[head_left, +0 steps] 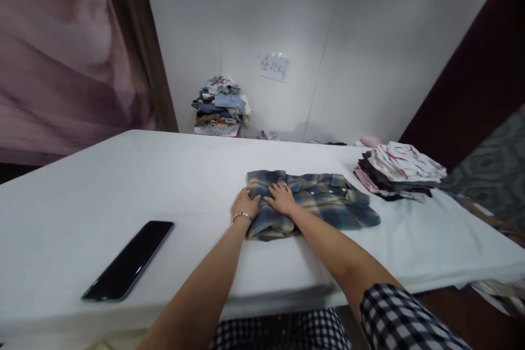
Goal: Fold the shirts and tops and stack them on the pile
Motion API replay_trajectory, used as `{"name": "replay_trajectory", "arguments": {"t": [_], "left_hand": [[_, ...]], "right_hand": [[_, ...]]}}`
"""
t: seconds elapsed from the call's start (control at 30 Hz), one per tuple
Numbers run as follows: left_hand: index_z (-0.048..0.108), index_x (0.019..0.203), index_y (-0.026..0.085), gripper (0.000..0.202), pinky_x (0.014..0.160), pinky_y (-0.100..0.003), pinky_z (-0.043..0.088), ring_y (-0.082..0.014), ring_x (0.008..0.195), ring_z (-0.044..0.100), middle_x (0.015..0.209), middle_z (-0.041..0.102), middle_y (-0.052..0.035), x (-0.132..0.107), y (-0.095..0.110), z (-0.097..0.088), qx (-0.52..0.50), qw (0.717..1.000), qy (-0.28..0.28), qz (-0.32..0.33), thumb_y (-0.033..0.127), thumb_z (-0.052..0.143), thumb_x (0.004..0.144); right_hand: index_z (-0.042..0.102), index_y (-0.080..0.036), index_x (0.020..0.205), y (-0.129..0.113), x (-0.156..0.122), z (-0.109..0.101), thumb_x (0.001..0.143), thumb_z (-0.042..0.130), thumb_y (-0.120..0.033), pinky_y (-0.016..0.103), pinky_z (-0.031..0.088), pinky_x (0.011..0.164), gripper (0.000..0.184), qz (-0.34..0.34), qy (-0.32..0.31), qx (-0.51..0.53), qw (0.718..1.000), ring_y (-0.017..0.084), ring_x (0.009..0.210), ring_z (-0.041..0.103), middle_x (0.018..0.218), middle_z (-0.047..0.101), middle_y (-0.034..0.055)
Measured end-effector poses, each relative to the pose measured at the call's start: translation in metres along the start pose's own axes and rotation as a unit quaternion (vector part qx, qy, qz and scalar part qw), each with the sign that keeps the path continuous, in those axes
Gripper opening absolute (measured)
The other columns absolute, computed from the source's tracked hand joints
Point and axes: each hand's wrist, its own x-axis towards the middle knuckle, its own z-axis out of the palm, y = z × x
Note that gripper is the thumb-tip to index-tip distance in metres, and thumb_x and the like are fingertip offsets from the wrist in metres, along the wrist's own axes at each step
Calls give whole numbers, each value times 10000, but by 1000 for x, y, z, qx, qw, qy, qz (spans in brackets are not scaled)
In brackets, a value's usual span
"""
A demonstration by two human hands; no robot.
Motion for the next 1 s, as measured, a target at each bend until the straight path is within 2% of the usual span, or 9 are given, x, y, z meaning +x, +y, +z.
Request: {"name": "replay_trajectory", "arguments": {"t": [0.07, 0.13, 0.3, 0.5, 0.57, 0.63, 0.73, 0.87, 1.0], "left_hand": [[486, 1291, 201, 510, 918, -359, 444, -267, 1121, 590, 1248, 620, -106, 2, -1, 0, -1, 1000, -6, 1, 392, 557, 824], [489, 1286, 196, 500, 919, -362, 445, -268, 1116, 592, 1241, 622, -111, 5, -2, 2, -7, 1000, -8, 4, 382, 554, 827], [499, 1273, 179, 489, 900, -340, 460, -248, 1061, 615, 1187, 643, -109, 10, -4, -1, -60, 998, 12, -16, 317, 579, 811], [498, 1294, 187, 517, 915, -356, 464, -255, 1061, 611, 1173, 642, -105, 20, -25, -36, -102, 976, 178, -69, 301, 565, 795], [533, 1260, 175, 491, 917, -379, 465, -280, 1069, 608, 1166, 646, -122, 23, -34, -44, -87, 978, 168, -92, 287, 564, 782], [551, 1238, 161, 483, 914, -394, 468, -301, 1071, 607, 1169, 645, -141, 24, -39, -46, -68, 984, 132, -96, 270, 568, 768], [534, 1258, 155, 509, 919, -414, 463, -324, 1096, 594, 1205, 628, -159, 24, -39, -44, -36, 991, 101, -83, 265, 561, 762], [518, 1274, 163, 515, 913, -419, 462, -335, 1104, 588, 1212, 624, -161, 23, -35, -43, -13, 992, 84, -92, 285, 534, 774], [523, 1266, 176, 507, 886, -418, 471, -333, 1067, 605, 1173, 640, -156, 25, -35, -44, -2, 992, 76, -100, 306, 522, 775]], "right_hand": [[416, -187, 1401, 0, -3, 8, 922, 365, -531, 499, 124, 1126, 593, 3, -33, 2, 999, 286, 1408, 222, 1497, 350, 120], [428, -184, 1396, 3, -3, 8, 920, 374, -532, 487, 126, 1134, 592, 6, -36, 41, 998, 276, 1406, 238, 1493, 360, 116], [498, -217, 1342, 26, -12, -9, 909, 457, -413, 400, 292, 1101, 477, 49, 42, 165, 984, 228, 1337, 385, 1406, 490, 77], [627, -192, 1201, 77, -54, -19, 804, 605, -244, 416, 309, 1102, 401, 59, 86, 132, 986, 254, 1303, 429, 1336, 556, 95], [683, -198, 1104, 96, -66, -26, 781, 617, -215, 403, 340, 1081, 330, 74, 99, 111, 986, 251, 1263, 474, 1277, 604, 83], [714, -206, 1022, 114, -72, -35, 781, 595, -185, 367, 399, 1030, 270, 101, 114, 101, 983, 230, 1165, 557, 1181, 664, 64], [714, -204, 1021, 139, -69, -51, 813, 515, -161, 323, 449, 958, 291, 152, 138, 95, 974, 207, 1056, 622, 1104, 700, 56], [707, -185, 1051, 165, -49, -65, 837, 471, -187, 304, 469, 914, 319, 208, 156, 79, 962, 214, 1030, 640, 1088, 707, 67], [689, -189, 1095, 181, -18, -71, 862, 422, -178, 301, 462, 925, 355, 217, 141, 63, 964, 200, 1058, 631, 1102, 705, 62]]}}
